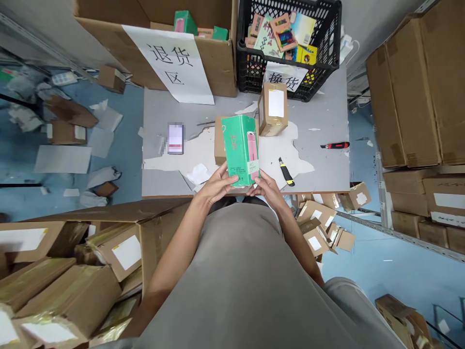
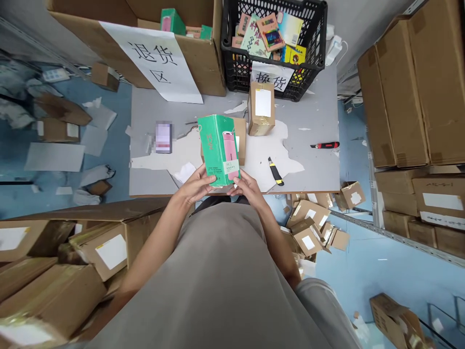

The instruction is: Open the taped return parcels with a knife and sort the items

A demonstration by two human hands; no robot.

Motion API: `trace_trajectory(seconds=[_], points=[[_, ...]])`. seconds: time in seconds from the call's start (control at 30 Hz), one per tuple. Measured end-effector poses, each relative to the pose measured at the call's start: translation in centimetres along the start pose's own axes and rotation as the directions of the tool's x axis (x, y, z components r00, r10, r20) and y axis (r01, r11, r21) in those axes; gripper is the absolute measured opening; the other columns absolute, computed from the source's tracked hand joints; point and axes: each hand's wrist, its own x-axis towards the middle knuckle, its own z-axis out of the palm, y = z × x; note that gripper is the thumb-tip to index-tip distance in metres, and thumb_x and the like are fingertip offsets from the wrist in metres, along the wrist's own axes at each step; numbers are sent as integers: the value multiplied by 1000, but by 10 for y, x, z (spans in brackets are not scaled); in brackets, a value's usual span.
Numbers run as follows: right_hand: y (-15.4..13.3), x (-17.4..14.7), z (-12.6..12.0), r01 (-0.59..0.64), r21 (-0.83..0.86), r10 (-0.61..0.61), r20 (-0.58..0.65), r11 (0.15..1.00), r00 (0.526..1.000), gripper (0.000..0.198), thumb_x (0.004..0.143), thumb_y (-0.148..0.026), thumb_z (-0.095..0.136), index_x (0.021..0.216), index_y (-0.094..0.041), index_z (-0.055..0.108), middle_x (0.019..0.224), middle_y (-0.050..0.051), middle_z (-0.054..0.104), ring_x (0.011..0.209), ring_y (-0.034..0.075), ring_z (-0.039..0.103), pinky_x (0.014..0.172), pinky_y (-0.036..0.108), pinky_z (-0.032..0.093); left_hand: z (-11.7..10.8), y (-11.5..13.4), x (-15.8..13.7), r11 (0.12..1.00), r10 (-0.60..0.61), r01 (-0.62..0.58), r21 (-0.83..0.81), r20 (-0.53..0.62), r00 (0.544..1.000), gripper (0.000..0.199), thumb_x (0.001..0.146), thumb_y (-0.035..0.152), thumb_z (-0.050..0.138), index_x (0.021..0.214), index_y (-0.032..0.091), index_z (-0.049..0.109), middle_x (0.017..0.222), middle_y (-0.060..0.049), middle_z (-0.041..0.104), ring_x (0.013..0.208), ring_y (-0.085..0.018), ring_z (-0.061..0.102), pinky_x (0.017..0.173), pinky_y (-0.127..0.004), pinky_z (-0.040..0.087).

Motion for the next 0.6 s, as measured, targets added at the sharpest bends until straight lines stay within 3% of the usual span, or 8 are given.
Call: trace_trajectory(seconds=[0.1,0.17,0.3,0.43,0.5,0.6], points=[[-14,1,-16,106,-202,-136,-140,974,981,79,92,-74,82,157,-31,70,130,5,81,67,15,74,72,37,72,8,-2,7,998,57,-56,17,-67,996,102,71,60,105,159,32,61,143,-14,81,130,-38,80,112,-55,67],[-25,1,-19,141,-311,-206,-188,940,960,79,97,-76,76,162,-33,67,142,8,78,71,16,75,77,39,72,16,-6,12,994,94,-88,61,-108,990,106,73,61,104,163,33,57,149,-15,77,133,-37,79,114,-56,66],[-42,6,-11,168,-524,-271,-125,835,954,91,95,-74,80,173,-36,54,159,13,69,111,32,81,102,51,71,35,-18,24,959,228,-177,223,-228,947,124,70,66,105,173,32,45,159,-19,69,140,-38,74,117,-54,63],[-40,24,-4,183,-620,-307,-99,763,947,118,89,-71,86,185,-33,29,169,16,61,152,49,61,120,61,60,56,-29,31,884,362,-225,410,-296,884,130,74,72,100,179,31,36,166,-22,61,146,-40,69,117,-52,63],[-37,33,-8,153,-616,-281,-116,773,953,126,89,-68,85,188,-31,16,170,17,61,154,50,59,121,62,59,64,-32,31,852,394,-223,473,-301,868,124,79,71,98,180,33,36,174,-22,53,155,-41,62,114,-50,65],[-34,43,-22,142,-576,-259,-126,805,958,128,89,-60,87,189,-32,11,159,14,70,139,44,70,115,57,63,68,-29,24,857,383,-213,469,-304,872,114,81,67,97,176,34,44,179,-19,47,163,-42,53,112,-50,67]])
